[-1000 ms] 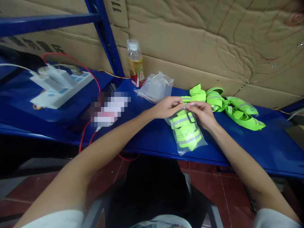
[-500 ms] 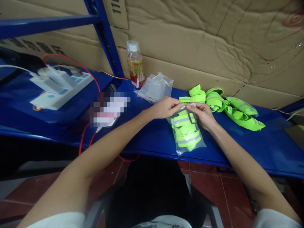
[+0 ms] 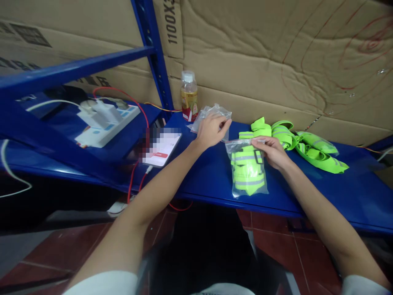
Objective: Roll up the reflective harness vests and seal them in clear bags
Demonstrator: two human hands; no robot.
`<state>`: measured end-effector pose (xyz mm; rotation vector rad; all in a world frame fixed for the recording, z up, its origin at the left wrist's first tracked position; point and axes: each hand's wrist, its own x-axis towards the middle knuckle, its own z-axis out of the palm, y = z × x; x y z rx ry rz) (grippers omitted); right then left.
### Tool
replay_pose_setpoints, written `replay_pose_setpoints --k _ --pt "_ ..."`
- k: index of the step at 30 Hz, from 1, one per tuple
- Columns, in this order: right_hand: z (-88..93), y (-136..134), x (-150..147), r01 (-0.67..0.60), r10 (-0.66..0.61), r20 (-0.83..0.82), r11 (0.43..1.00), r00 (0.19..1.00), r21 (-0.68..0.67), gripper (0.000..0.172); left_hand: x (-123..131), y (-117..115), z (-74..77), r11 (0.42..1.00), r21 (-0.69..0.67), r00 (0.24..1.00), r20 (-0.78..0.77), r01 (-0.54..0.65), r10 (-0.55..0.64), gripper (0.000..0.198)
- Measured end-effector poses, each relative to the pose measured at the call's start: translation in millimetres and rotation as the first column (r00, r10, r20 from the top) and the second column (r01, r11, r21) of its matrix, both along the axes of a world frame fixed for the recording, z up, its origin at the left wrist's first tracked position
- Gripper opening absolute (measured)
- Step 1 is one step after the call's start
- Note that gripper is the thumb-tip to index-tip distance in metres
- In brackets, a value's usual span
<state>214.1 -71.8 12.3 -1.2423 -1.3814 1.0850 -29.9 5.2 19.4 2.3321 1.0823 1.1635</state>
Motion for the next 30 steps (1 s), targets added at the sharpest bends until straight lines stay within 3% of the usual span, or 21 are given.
replay_pose_setpoints --k 2,4,8,11,15,19,22,24,27,28,30 --pt "10.6 5.3 5.3 0.065 -0.064 -0.018 0.995 0.998 0.081 0.038 -9.2 8.4 -0.2 0.976 0.114 0.971 -0.135 -0.183 0.198 0.039" --pt "27.4 16.5 10.9 0.164 -0.153 -0.070 0.966 0.986 0.199 0.041 -15.6 14.8 -4.1 0.950 0.151 0.910 -0.277 -0.275 0.307 0.030" --pt "64.3 50.1 15.9 0.301 -0.242 -0.191 0.860 0.951 0.412 0.041 -18.3 19.9 -17.4 0.946 0.032 0.816 -0.497 -0.324 0.296 0.043" --pt "74.2 71.8 9.2 0.326 -0.261 -0.197 0.803 0.945 0.498 0.045 -17.5 20.7 -23.9 0.950 -0.019 0.804 -0.539 -0.312 0.253 0.050" --pt "49.2 81.1 -9.1 0.305 -0.322 -0.063 0.791 0.944 0.531 0.055 -17.5 20.7 -25.1 0.952 -0.003 0.817 -0.514 -0.305 0.260 0.052" --pt "2.6 65.5 -20.0 0.101 -0.237 0.203 0.848 0.950 0.521 0.051 -16.3 19.4 -23.4 0.951 0.005 0.810 -0.523 -0.310 0.267 0.053" --pt "-20.4 47.4 -17.0 -0.051 -0.147 0.371 0.879 0.917 0.473 0.048 -14.9 19.8 -23.3 0.949 0.006 0.795 -0.545 -0.315 0.267 0.053" --pt "-24.1 38.7 -12.7 -0.168 -0.128 0.527 0.862 0.840 0.478 0.044 -14.4 21.3 -24.1 0.948 0.013 0.789 -0.551 -0.318 0.273 0.054" --pt "-17.6 35.7 -10.6 -0.311 -0.155 0.741 0.837 0.654 0.450 0.024 -14.3 23.4 -26.1 0.949 0.007 0.787 -0.557 -0.316 0.266 0.055" --pt "-14.6 37.3 -11.8 -0.332 -0.176 0.791 0.838 0.586 0.433 0.028 -14.3 23.8 -26.7 0.949 0.002 0.788 -0.558 -0.314 0.262 0.055" --pt "-10.6 42.5 -15.7 -0.339 -0.222 0.870 0.856 0.440 0.390 0.060 -14.6 24.1 -27.7 0.950 -0.003 0.789 -0.557 -0.313 0.259 0.053"
